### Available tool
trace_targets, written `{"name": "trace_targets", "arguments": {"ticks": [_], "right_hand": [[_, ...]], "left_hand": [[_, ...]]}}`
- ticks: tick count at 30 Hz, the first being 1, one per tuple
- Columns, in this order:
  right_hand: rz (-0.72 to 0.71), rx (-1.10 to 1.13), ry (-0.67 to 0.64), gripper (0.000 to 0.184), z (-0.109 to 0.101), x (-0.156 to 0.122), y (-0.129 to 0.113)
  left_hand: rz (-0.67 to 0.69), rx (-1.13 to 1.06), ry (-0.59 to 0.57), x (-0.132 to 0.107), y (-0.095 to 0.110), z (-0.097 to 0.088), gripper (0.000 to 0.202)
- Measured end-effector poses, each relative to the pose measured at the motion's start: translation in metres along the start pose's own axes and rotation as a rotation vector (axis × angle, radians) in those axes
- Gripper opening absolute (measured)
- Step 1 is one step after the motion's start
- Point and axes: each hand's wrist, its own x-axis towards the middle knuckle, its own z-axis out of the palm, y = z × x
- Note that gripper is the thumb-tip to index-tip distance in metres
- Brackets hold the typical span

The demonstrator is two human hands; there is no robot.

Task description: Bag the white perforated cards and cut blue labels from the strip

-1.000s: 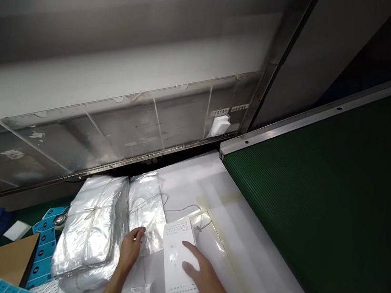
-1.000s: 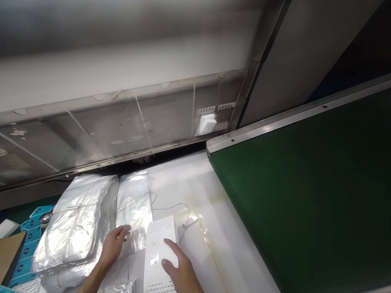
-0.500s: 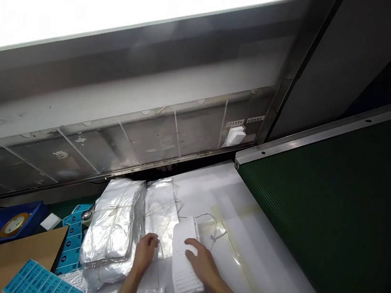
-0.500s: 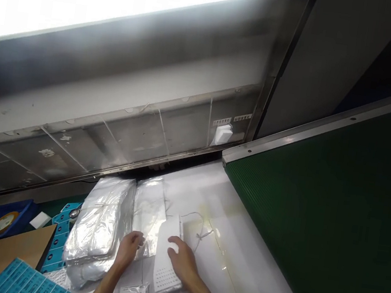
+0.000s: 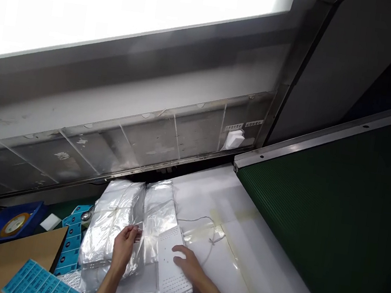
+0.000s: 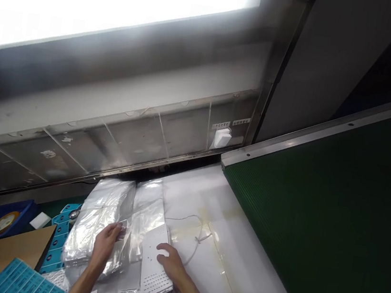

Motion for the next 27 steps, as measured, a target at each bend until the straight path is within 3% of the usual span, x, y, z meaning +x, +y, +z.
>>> {"name": "trace_targets", "arguments": {"ticks": [3, 6, 10, 12, 14, 19, 27], "right_hand": [[-0.036, -0.064, 0.014, 0.038, 0.002, -0.009, -0.006], [-0.138, -0.148, 0.052, 0.039, 0.002, -0.039, -0.025], [-0.229, -0.304, 0.077, 0.049, 0.009, -0.089, -0.058], [-0.243, -0.430, 0.070, 0.046, 0.012, -0.110, -0.068], [-0.272, -0.520, 0.042, 0.035, 0.014, -0.126, -0.072], [-0.328, -0.625, -0.005, 0.028, 0.016, -0.150, -0.061], [-0.320, -0.685, -0.034, 0.035, 0.033, -0.164, -0.058]], "left_hand": [[0.013, -0.031, 0.051, -0.019, 0.031, -0.032, 0.047], [-0.019, -0.049, -0.016, -0.057, 0.048, -0.037, 0.044], [-0.115, -0.229, -0.248, -0.121, 0.044, 0.002, 0.043], [-0.159, -0.338, -0.283, -0.147, 0.036, 0.024, 0.042], [-0.234, -0.419, -0.239, -0.166, 0.027, 0.037, 0.042], [-0.390, -0.492, -0.146, -0.190, 0.010, 0.033, 0.041], [-0.389, -0.564, -0.110, -0.210, 0.006, 0.006, 0.043]]}}
